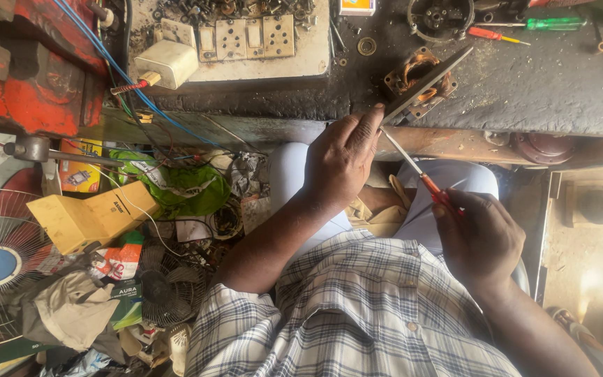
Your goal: The person uses pliers and scissors to trim and adjust copper windings inside a small cylindrical electrical component. They repeatedly cut protruding wires and reposition the coil within the housing, working at a cluttered bench.
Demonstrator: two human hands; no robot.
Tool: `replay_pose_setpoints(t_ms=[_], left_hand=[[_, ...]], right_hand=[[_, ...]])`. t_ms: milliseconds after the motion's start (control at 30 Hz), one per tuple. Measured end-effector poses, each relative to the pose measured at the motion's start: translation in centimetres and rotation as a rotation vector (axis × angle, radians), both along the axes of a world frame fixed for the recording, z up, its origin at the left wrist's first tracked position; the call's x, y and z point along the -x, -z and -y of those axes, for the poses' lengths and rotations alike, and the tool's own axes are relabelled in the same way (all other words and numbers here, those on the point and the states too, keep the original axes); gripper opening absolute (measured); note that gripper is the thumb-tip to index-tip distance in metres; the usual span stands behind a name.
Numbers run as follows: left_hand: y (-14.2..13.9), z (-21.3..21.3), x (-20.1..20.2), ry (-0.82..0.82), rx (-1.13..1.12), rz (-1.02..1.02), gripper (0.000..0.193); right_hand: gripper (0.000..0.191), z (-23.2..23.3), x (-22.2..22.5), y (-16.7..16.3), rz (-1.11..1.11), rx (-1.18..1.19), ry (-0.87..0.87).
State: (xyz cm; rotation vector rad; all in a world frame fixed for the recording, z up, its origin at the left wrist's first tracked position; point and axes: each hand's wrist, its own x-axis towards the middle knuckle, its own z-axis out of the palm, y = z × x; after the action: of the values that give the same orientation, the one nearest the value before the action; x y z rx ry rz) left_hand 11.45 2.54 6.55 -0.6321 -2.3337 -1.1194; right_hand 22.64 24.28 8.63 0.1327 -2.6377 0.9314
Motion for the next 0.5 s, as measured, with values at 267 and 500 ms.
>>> replay_pose_setpoints(t_ms=[267,500], left_hand=[[0.4,0.1,0.3,0.018,0.000,-0.027,0.042],[1.4,0.2,0.5,0.044,-0.236,0.137,0.031]], right_hand=[[0.026,-2.1,0.8,1.2,0.594,0.936,0.024],[0.024,-4.5,0.3,2.5,0.358,0.950,-0.040]])
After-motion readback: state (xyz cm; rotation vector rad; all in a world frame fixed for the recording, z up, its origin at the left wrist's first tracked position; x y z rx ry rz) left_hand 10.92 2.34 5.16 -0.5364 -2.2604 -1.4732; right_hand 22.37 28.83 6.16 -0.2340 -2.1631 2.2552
